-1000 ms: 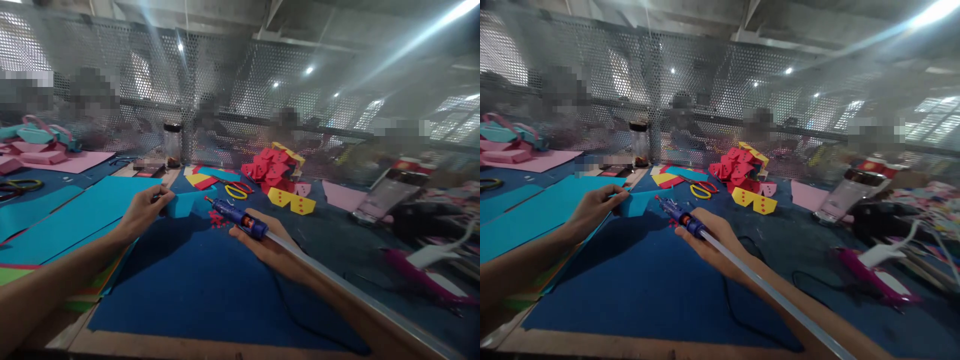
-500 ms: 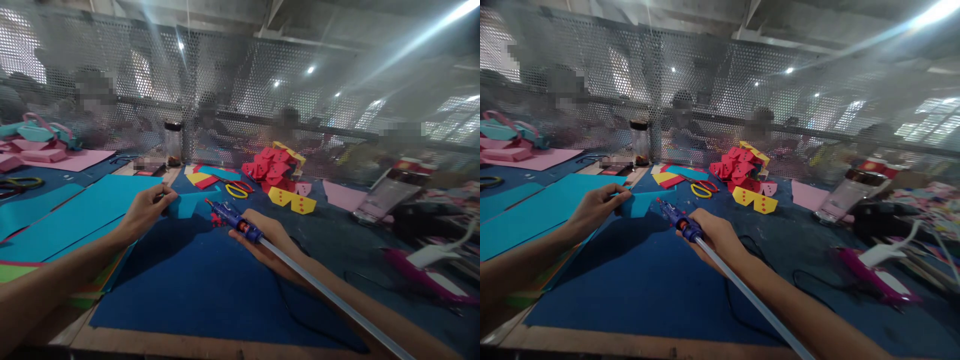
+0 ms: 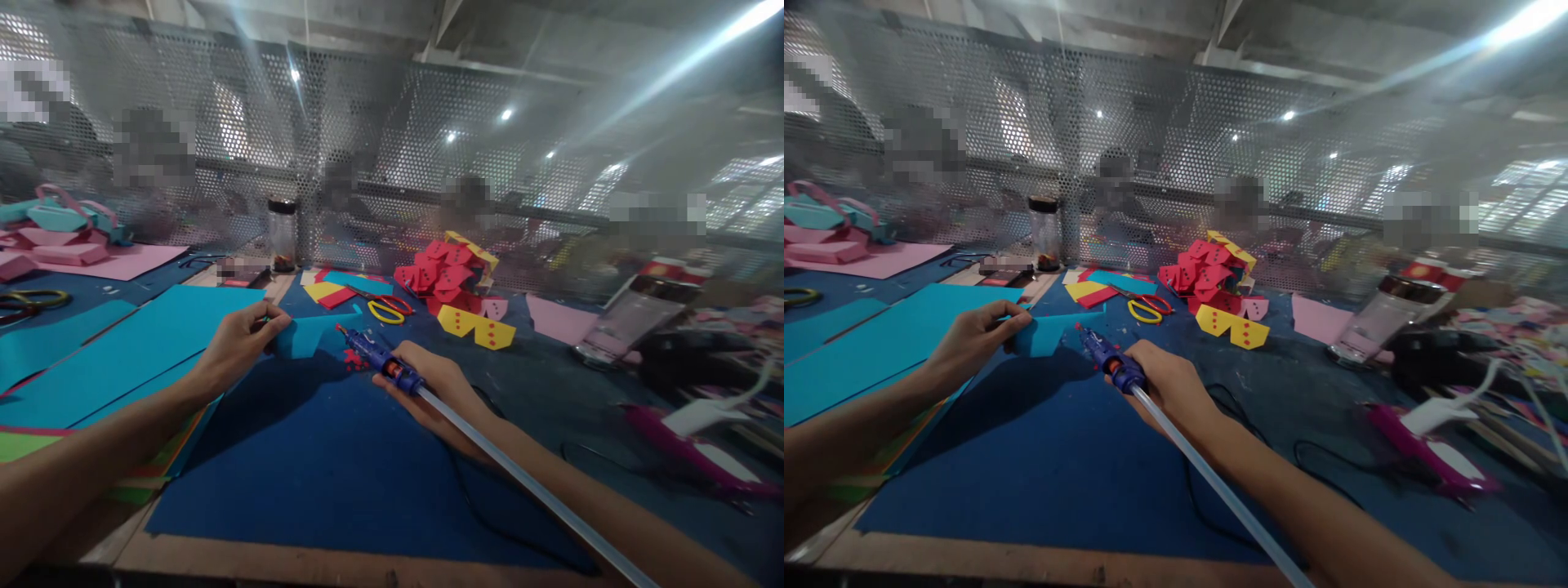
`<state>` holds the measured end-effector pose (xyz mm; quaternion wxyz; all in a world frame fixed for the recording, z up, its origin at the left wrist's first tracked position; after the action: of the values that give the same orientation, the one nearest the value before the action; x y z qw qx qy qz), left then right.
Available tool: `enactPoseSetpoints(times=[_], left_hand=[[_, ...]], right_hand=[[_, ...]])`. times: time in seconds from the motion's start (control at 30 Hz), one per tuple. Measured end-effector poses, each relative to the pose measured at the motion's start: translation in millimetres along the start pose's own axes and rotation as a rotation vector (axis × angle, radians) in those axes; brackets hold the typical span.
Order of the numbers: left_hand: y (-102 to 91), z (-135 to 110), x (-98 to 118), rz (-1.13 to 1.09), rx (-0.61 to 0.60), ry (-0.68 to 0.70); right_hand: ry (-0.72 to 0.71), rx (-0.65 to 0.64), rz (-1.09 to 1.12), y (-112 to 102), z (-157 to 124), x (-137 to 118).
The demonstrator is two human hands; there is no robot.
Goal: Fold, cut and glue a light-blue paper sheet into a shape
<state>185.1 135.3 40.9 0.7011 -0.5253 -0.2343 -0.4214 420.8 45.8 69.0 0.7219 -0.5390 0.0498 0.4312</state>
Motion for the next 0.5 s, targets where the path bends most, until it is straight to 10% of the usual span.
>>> enactPoseSetpoints(times=[0.5], left_hand=[[0.3,-1.5,3.3,-0.012,0.002,0.009]], right_hand=[[-0.014,-0.013,-0.06,1.9,0.7,2.9]])
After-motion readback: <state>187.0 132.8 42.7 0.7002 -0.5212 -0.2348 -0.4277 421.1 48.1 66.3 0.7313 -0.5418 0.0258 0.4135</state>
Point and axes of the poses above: each hand's wrist, its own z-axis towards the middle knuckle, its own y-axis out of the palm, x = y × z, the point moved 9 cm from there along z, towards the middle knuckle, and after that the axes turned 13 degrees about z, right-handed, at the moved point
